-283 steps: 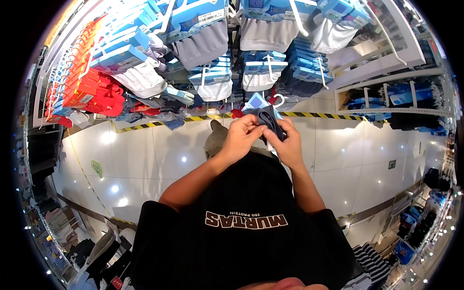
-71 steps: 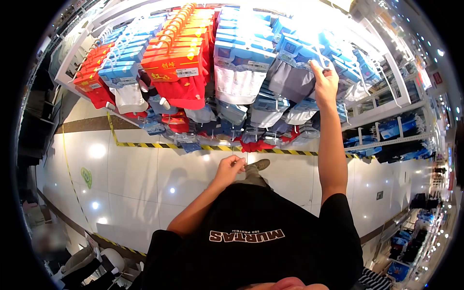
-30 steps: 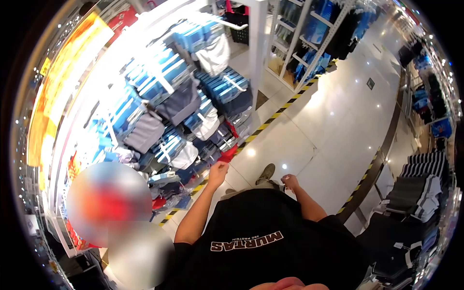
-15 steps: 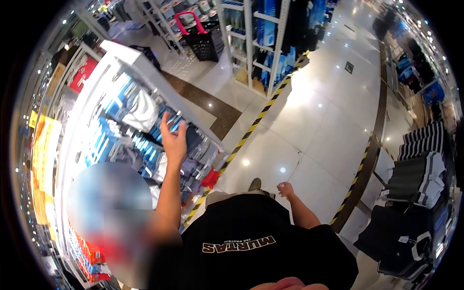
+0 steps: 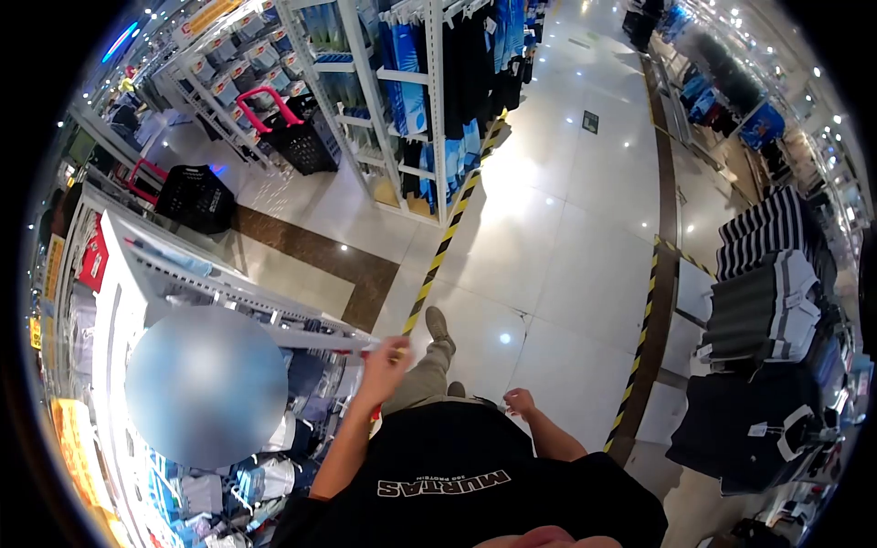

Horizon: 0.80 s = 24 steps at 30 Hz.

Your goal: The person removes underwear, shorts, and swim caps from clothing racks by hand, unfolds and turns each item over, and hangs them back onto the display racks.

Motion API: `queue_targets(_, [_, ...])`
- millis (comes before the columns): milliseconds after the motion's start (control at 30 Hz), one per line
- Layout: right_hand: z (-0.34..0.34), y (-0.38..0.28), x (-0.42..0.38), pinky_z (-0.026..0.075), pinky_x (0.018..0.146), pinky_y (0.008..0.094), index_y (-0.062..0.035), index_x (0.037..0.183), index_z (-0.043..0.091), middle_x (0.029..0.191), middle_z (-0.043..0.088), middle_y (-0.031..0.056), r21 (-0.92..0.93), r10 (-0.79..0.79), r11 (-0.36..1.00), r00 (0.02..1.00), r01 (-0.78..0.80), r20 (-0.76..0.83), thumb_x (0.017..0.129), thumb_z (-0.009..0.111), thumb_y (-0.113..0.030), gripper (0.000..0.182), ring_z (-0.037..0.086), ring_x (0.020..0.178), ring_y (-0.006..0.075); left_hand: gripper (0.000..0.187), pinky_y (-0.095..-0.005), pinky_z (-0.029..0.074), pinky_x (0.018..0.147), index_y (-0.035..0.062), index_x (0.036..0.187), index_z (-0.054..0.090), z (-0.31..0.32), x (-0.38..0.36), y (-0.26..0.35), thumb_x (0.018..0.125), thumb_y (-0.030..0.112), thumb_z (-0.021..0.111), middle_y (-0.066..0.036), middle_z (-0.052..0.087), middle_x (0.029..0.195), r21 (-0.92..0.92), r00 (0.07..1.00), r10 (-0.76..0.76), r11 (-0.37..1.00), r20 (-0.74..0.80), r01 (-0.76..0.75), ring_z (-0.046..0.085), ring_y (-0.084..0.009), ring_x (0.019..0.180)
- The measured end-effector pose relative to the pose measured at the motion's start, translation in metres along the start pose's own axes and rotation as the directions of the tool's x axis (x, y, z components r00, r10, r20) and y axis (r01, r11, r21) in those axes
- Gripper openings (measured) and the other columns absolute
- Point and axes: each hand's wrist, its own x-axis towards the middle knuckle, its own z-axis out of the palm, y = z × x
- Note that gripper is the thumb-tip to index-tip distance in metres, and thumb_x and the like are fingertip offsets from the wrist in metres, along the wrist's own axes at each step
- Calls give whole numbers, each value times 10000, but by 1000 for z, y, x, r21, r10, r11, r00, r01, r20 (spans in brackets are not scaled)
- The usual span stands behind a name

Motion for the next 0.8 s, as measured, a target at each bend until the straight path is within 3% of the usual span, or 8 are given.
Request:
queue_targets(100, [-9, -29, 19, 518, 513, 324, -38, 1037, 636, 786, 647, 85, 25, -20, 999, 999, 21, -48, 886, 684, -201, 227, 603, 567, 167, 435, -385, 500, 891, 38, 1239, 588, 19, 45, 16, 907, 310, 659, -161, 636, 1208, 336, 881, 265, 850, 392, -405, 641, -298, 1039])
queue_targets(233, [-39, -80, 25, 534, 531, 331, -31, 1070, 627, 840, 664, 102, 149, 15, 989, 992, 4, -122, 885, 674, -197, 253, 634, 601, 185, 481, -412, 475, 950, 45, 1269, 570, 28, 125, 36, 909, 357, 639, -176, 613, 1244, 285, 817, 212, 865, 537, -412, 600, -348, 1121])
queue_targets(333, [-63, -123, 33, 546, 547, 341, -31, 1086, 619, 867, 669, 108, 176, 34, 984, 984, -3, -174, 882, 670, -205, 272, 658, 634, 201, 486, -406, 475, 951, 45, 1276, 562, 24, 187, 65, 913, 359, 636, -173, 615, 1240, 242, 795, 289, 848, 533, -471, 593, -346, 1135])
queue_targets(500, [-92, -184, 57, 538, 538, 320, -18, 1089, 621, 839, 662, 98, 205, 33, 978, 964, 24, -266, 879, 660, -204, 283, 662, 637, 193, 407, -398, 481, 948, 44, 1224, 605, 7, 280, 109, 924, 319, 631, -147, 636, 1216, 213, 839, 333, 866, 431, -453, 600, -325, 1126])
queue_targets(700, [-91, -250, 68, 521, 507, 298, -11, 1079, 634, 823, 661, 90, 307, -40, 941, 946, 144, -321, 881, 667, -203, 278, 650, 615, 170, 392, -381, 494, 916, 54, 1223, 605, -5, 345, 131, 917, 296, 650, -145, 642, 1184, 162, 866, 333, 896, 373, -414, 612, -297, 1093])
queue_targets(800, [-95, -260, 79, 523, 508, 302, -13, 1084, 635, 832, 665, 91, 333, -21, 933, 942, 139, -334, 879, 672, -212, 288, 648, 615, 170, 394, -375, 491, 919, 60, 1219, 606, -15, 381, 149, 911, 299, 660, -143, 638, 1184, 158, 899, 356, 902, 256, -402, 610, -300, 1092])
